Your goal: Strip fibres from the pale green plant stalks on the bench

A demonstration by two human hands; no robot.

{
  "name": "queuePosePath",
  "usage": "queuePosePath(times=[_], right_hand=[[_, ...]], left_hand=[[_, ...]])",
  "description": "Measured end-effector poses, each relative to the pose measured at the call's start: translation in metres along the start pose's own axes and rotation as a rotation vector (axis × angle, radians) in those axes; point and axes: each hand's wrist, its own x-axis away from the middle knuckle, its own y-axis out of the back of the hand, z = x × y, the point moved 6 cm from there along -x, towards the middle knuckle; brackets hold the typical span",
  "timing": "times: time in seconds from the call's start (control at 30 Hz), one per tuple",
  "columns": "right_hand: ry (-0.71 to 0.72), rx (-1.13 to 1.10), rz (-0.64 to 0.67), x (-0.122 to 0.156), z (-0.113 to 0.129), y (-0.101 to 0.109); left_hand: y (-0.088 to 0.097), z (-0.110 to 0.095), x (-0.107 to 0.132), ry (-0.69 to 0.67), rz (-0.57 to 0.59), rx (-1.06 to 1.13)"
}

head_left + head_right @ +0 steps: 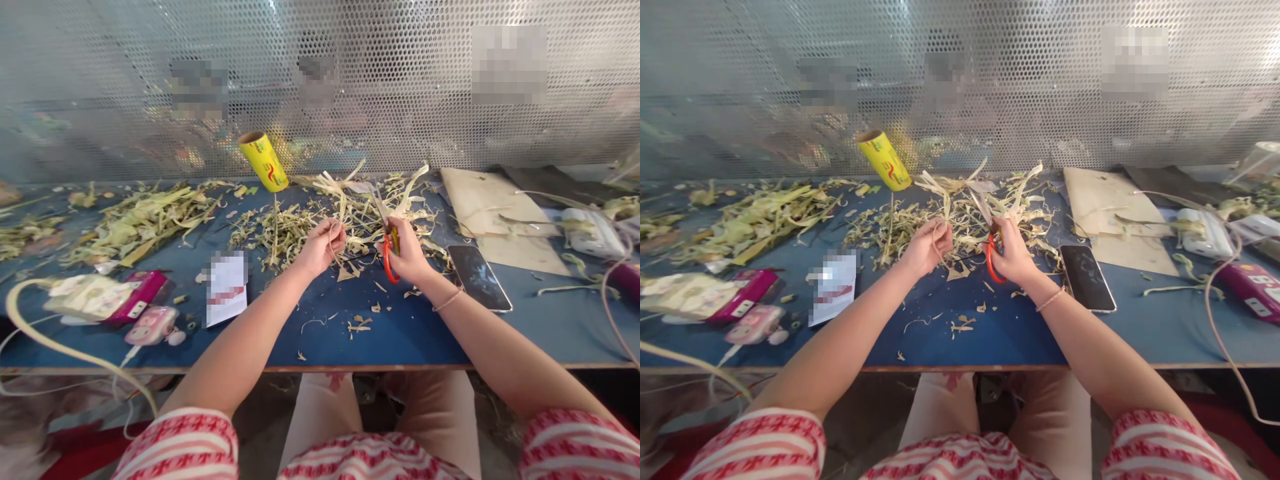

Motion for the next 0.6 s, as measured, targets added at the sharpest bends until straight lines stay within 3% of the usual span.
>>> queuePosePath(times=[0.13,0.43,0.6], right_hand=[[0.083,0.069,0.073,0.0,0.013,0.0],[0.076,0.095,0.228,0.006,0.021,-0.008],[0.115,0.113,0.273,0.007,0.026,-0.012]], left_hand=[[0.001,0.005,-0.001,0.04,0.006,0.039],[0.007,0.008,-0.005,0.06,-0.006,0.225],[0.003,0.005,-0.003,0.078,-0.037,0.212]])
